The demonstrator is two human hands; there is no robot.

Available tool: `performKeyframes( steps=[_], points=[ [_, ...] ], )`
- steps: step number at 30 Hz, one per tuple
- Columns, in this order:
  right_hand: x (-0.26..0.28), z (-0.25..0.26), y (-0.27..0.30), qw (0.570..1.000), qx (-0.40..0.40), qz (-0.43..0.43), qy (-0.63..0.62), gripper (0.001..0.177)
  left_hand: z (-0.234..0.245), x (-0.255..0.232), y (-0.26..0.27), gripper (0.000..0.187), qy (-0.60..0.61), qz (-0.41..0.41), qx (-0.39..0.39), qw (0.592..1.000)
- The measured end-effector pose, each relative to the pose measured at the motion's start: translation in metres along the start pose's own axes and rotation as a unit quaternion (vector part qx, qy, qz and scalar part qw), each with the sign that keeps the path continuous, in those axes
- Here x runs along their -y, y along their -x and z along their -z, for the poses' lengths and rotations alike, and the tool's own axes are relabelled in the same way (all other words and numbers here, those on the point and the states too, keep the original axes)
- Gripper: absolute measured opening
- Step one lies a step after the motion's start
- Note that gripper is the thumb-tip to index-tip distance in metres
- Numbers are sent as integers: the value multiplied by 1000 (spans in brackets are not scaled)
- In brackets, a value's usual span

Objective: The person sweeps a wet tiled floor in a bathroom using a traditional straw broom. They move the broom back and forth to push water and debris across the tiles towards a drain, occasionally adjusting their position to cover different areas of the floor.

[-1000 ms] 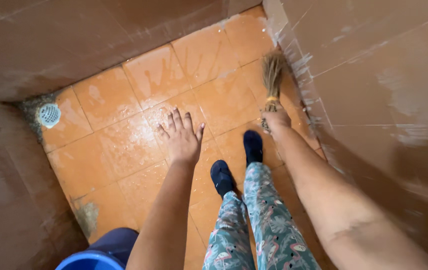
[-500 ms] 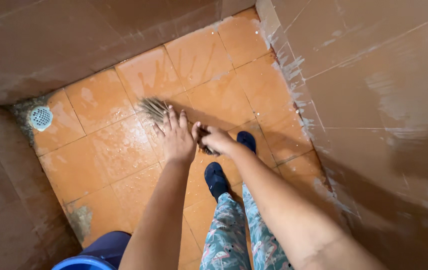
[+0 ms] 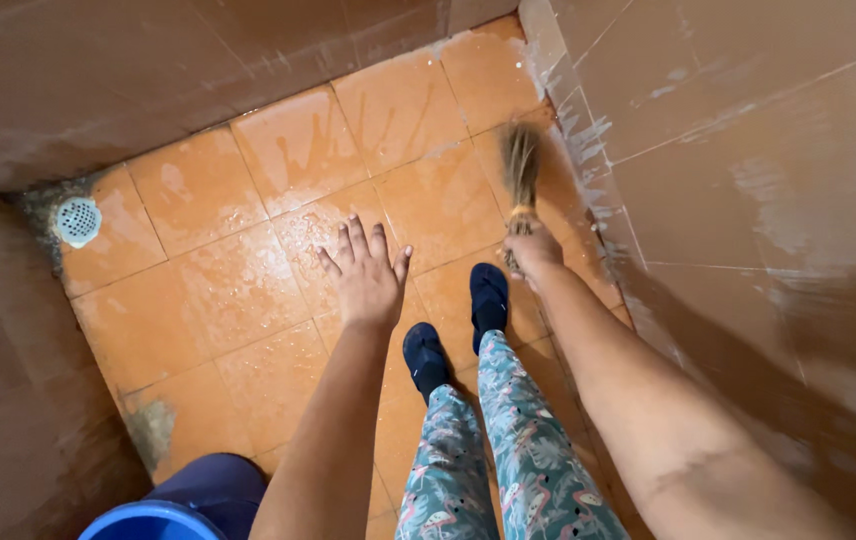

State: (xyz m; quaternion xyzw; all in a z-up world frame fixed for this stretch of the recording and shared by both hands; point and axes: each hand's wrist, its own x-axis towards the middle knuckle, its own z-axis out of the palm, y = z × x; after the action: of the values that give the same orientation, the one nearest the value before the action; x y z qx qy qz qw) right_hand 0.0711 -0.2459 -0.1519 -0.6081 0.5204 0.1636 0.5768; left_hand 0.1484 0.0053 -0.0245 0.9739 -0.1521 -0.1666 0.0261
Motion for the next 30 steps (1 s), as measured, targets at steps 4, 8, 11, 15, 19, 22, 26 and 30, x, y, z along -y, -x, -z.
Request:
performKeyframes(
  steps=[4,8,11,15,19,22,26,30],
  points=[
    [-16,-30,33,987,142,-78,-3,61,-8,0,0,70,-22,7,18,1000],
    [11,-67,86,956,282,-83,20,58,-4,-4,-4,73,-18,4,10,1000],
    [35,-88,97,923,384,-24,-24,61,2,-5,-14,69,-34,-8,-13,999],
    [46,-93,89,947,311,38,66,36,11,-12,-23,70,-20,2,-12,1000],
    [38,-69,60,983,142,91,67,44,14,-21,-23,70,-18,14,-8,1000],
    [37,-42,23,996,0,78,35,59,14,-25,-26,69,-10,12,-20,1000],
    [32,-9,-23,997,-50,61,-14,48,8,-25,-27,70,-2,21,-22,1000],
    [23,-9,-32,999,0,-6,36,33,1,-21,-26,69,8,37,-21,999]
  ],
)
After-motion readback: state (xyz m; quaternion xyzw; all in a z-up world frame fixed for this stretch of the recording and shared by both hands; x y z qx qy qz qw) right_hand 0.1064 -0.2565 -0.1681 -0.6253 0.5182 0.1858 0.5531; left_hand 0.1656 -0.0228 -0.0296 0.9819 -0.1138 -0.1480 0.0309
